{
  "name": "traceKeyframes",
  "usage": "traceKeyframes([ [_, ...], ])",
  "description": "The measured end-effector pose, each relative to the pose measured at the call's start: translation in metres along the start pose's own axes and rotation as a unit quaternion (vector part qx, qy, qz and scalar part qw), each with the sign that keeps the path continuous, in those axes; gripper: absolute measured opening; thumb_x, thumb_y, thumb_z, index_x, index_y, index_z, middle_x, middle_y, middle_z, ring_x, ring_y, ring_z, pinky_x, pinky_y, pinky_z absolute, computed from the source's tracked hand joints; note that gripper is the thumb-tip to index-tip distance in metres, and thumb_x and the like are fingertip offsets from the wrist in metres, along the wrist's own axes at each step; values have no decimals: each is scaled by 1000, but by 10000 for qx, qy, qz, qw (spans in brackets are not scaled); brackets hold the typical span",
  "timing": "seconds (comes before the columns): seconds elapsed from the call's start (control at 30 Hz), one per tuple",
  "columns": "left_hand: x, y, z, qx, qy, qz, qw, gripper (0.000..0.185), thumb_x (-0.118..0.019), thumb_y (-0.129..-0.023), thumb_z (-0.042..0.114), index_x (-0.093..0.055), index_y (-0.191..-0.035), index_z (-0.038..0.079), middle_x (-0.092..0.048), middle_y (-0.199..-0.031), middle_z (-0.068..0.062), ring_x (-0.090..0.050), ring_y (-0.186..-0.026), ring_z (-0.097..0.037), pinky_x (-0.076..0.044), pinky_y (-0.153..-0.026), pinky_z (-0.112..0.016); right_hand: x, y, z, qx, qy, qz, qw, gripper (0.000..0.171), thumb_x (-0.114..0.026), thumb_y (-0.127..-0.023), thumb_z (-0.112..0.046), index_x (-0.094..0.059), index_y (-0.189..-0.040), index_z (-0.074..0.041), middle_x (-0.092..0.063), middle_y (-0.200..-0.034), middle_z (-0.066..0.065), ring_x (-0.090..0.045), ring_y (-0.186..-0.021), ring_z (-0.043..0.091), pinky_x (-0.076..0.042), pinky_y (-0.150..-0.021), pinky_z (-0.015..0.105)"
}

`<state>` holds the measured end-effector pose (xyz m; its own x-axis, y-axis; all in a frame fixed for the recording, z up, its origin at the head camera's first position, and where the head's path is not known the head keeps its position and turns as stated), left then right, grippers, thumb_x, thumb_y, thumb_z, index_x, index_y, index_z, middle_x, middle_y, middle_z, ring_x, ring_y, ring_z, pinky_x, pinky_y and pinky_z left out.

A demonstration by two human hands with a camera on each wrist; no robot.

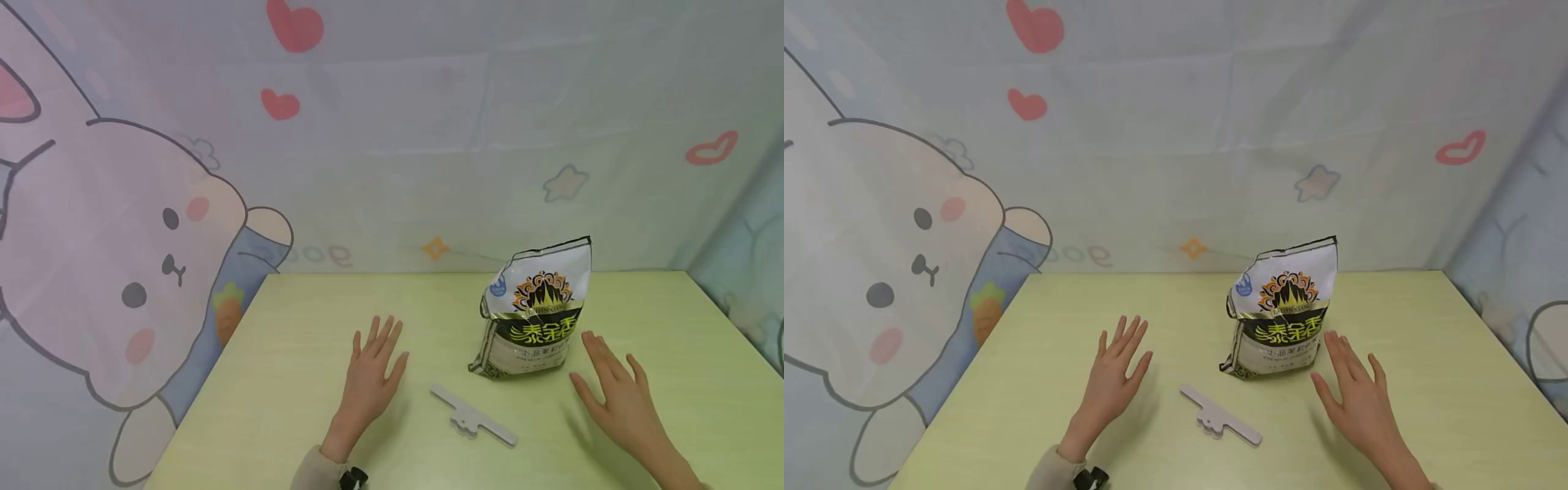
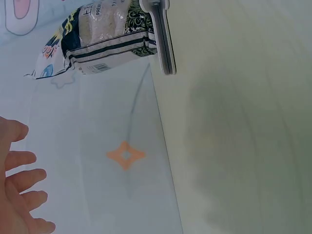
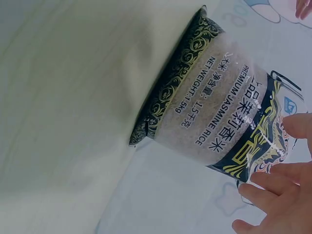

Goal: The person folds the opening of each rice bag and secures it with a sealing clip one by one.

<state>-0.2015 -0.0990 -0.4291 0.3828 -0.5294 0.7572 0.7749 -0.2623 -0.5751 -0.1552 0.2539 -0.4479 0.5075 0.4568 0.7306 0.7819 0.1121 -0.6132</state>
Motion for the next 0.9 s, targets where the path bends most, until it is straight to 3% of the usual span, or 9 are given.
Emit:
traceKeyframes([
  [0.3, -2, -7, 8, -89, 430, 172, 9989, 47, -52, -90, 27, -41, -134, 14, -44, -137, -6, -34, -131, -25, -22, -106, -52, 2, -6, -3, 117, -251, 343, 9990, 61, -59, -84, -21, -33, -138, -10, -46, -131, 20, -16, -131, -10, -18, -105, 51],
  [0.6, -6, -12, 13, -340, 765, 493, 9953, 42, -55, -88, 19, -48, -128, 9, -51, -130, -10, -43, -125, -28, -27, -104, -52, 4, -12, -8, 68, -439, 472, 9979, 58, -61, -82, -15, -39, -135, -10, -50, -127, 20, -34, -129, 5, -22, -103, 50],
  [0.9, -9, -23, 20, -504, 1223, 888, 9872, 37, -57, -87, 14, -54, -122, 6, -56, -124, -12, -51, -118, -24, -32, -103, -46, 5, -22, -11, 319, -669, 819, 9939, 51, -62, -79, -8, -47, -128, -4, -54, -119, 23, -30, -124, -9, -27, -98, 50],
])
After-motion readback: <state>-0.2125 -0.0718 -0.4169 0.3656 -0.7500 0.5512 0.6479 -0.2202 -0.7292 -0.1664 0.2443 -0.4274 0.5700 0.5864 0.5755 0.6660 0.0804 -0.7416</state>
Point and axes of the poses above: each hand's wrist, its own y-axis away from the middle knuckle, its own x-axis out of the back of the hand, z = x × y, the point moved 1 cm from there along -y, towards the middle knuckle
